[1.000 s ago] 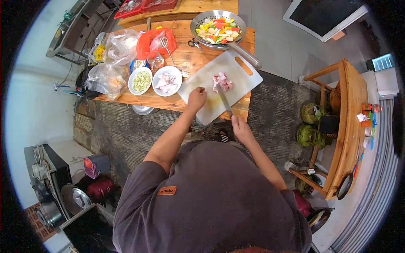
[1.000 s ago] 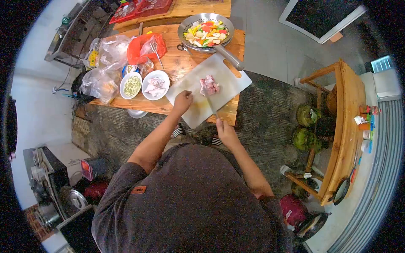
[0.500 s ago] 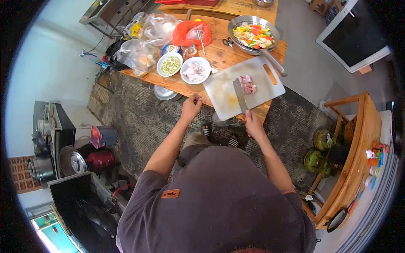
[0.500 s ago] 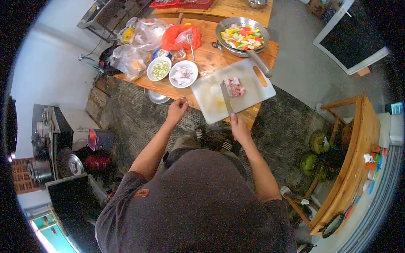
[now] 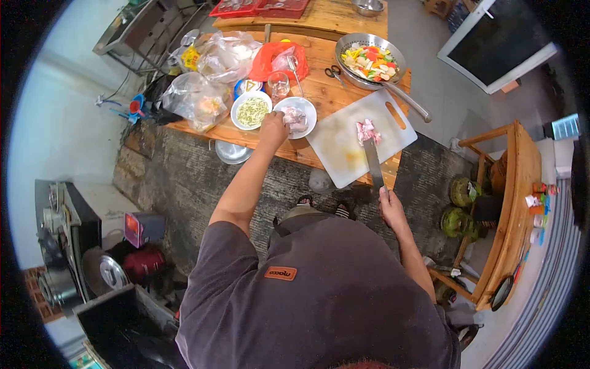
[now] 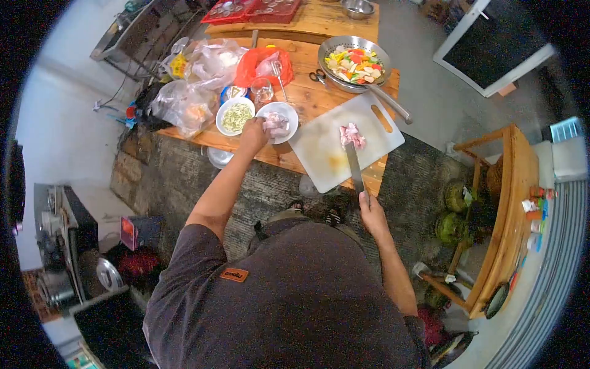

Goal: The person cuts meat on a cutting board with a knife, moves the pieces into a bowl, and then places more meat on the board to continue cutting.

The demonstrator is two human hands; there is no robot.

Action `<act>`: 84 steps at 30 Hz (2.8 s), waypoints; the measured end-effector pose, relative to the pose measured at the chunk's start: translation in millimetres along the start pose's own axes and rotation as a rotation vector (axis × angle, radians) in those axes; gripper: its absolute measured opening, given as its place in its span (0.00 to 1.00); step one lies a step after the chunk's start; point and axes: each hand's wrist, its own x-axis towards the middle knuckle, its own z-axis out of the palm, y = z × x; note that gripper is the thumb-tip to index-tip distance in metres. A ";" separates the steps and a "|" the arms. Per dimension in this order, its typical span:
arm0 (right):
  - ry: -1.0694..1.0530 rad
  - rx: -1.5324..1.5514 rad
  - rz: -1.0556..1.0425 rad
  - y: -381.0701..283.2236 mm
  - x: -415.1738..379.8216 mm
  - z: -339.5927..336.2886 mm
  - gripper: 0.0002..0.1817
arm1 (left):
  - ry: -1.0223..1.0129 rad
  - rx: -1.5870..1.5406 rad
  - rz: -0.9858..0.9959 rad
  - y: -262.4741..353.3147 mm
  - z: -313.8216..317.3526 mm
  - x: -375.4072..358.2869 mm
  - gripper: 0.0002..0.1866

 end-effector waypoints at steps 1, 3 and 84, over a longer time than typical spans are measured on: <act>-0.009 0.018 0.039 -8.7 -7.6 -0.3 0.36 | -0.037 -0.007 0.026 -1.5 -0.2 4.8 0.18; 0.000 0.101 0.067 -28.7 -21.4 4.2 0.34 | -0.127 -0.039 0.085 -8.1 3.0 14.1 0.17; 0.107 0.323 0.090 -9.2 -38.7 61.9 0.22 | -0.234 -0.567 -0.113 145.9 97.4 -30.9 0.11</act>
